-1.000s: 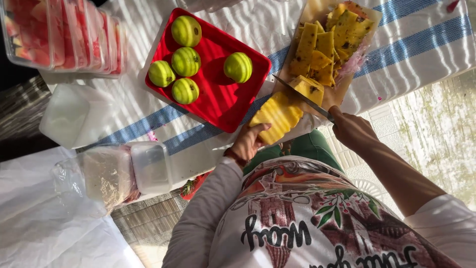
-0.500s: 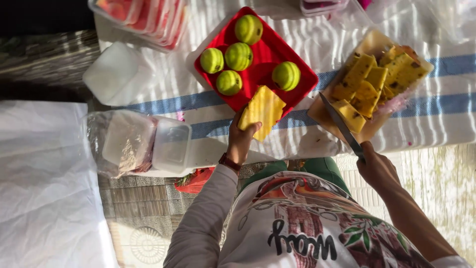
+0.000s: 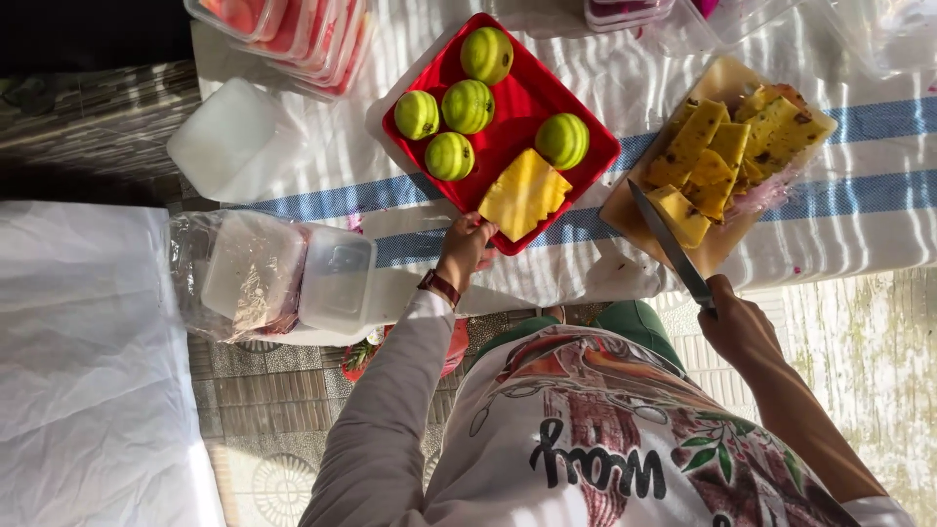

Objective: Peeling and slicing a whole pineapple on a cutting board using a large knife.

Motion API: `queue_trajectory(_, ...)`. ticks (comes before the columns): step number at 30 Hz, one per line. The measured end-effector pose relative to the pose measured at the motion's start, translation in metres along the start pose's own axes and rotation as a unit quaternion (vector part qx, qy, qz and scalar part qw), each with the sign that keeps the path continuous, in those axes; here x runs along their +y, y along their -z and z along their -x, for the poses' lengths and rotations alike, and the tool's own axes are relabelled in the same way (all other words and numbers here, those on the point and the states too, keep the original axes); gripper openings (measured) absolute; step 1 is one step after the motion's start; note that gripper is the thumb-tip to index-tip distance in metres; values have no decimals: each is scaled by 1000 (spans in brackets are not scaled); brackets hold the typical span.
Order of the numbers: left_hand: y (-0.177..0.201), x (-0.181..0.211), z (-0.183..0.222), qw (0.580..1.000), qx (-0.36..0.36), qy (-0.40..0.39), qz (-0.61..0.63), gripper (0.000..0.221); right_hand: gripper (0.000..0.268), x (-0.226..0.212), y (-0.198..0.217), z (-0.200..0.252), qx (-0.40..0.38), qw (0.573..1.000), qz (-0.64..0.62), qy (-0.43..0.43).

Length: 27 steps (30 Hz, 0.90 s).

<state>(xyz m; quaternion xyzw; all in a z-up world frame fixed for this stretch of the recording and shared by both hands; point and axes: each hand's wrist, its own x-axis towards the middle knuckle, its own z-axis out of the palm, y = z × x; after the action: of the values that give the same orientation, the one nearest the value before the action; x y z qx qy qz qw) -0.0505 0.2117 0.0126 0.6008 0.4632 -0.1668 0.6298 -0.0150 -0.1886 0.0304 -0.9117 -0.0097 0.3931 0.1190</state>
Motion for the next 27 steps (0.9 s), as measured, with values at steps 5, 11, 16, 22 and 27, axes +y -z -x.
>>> queue_trajectory(5,-41,10,26,888,101,-397,-209,66,22,-6,9,12,-7,1000,-5,-6)
queue_trajectory(11,-162,48,30,510,17,-511,-692,84,25,9,14,22,15,1000,19,17)
queue_trajectory(16,-208,58,16,790,-114,-418,-434,125,23,43,27,42,10,999,31,11)
queue_trajectory(22,-196,97,92,993,-103,51,-5,93,23,138,6,62,-71,996,31,-47)
queue_trajectory(27,-219,77,61,910,-183,278,249,107,33,196,-16,48,-19,998,-39,-49)
